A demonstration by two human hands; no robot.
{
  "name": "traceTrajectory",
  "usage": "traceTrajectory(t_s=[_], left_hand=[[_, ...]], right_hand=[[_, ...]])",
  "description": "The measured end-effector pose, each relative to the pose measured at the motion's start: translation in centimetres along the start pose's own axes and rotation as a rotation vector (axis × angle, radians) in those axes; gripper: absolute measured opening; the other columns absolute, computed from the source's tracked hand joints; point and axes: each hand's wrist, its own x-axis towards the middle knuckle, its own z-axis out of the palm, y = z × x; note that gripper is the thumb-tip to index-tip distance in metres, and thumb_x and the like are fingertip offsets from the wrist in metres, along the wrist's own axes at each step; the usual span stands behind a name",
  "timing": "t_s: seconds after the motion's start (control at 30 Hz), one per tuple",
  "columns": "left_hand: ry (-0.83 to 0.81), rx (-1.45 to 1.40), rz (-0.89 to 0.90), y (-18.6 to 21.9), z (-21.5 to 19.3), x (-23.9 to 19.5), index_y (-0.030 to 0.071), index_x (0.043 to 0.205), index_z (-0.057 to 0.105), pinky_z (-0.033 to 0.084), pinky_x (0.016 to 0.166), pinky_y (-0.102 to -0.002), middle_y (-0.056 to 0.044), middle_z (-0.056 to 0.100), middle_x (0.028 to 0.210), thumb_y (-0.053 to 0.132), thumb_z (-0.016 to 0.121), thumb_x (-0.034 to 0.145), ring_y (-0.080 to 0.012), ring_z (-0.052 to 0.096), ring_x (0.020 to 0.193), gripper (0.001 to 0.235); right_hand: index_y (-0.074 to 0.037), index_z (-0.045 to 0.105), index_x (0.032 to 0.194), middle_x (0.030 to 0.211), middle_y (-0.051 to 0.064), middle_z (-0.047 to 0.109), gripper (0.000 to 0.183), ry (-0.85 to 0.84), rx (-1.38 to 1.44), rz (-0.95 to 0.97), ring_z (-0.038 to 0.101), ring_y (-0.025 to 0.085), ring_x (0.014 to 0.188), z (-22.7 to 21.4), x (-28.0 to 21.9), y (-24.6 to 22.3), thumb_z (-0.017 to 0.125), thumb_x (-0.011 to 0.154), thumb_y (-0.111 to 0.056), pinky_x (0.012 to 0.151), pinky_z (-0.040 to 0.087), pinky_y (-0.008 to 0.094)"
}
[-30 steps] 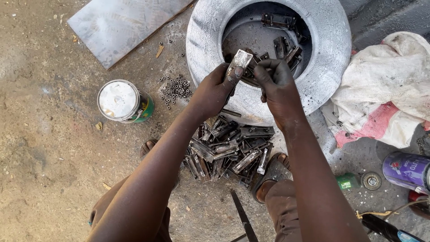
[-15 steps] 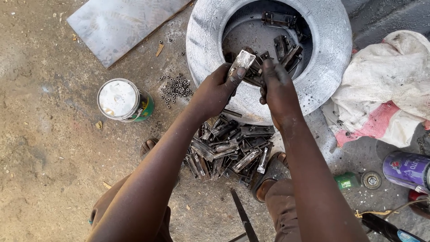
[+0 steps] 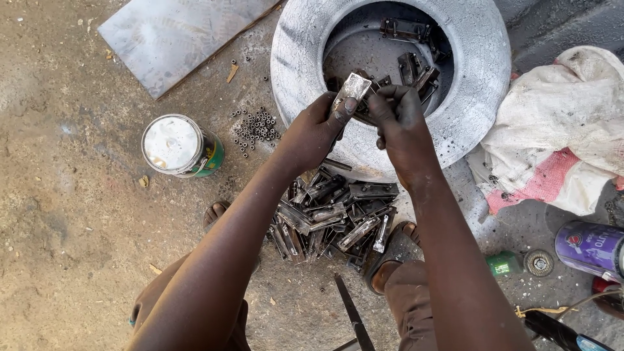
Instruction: Assembling metal hinge components by hand on a workshop floor.
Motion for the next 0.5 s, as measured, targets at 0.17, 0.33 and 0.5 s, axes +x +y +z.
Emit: traceTrajectory(t_s=[0.17,0.33,0.5], left_hand=[[-0.005,0.002,0.003,-0.3,-0.2,-0.1,-0.008,0.136,0.052,0.053,0.068,-0.041,-0.010,0.064,0.074,0.068,0.038,0.103,-0.0190,0.063,0.065,0.084],[0.000,-0.018,-0.001,0.1,-0.2,-0.1,-0.007,0.138,0.051,0.053,0.068,-0.041,-0.010,0.064,0.075,0.066,0.039,0.104,-0.0182,0.063,0.065,0.081],[0.020,-0.080,-0.016,-0.5,-0.1,0.2,-0.006,0.141,0.050,0.053,0.069,-0.039,-0.009,0.065,0.076,0.063,0.040,0.105,-0.0166,0.063,0.065,0.079]], right_hand=[[-0.014,0.058,0.103,0.082,-0.007,0.043,0.030,0.032,-0.067,0.059,0.046,0.003,0.071,-0.2,1.2,1.7,0.057,0.110,-0.043,0.059,0.044,0.019],[-0.011,0.052,0.110,0.095,0.000,0.049,0.015,0.072,-0.199,-0.117,0.049,0.011,0.091,-0.9,1.3,2.7,0.066,0.107,-0.017,0.079,0.046,0.030],[-0.019,0.041,0.109,0.090,-0.005,0.038,0.011,0.178,0.015,0.075,0.044,0.007,0.083,-0.2,0.5,0.2,0.045,0.106,-0.009,0.069,0.042,0.022]])
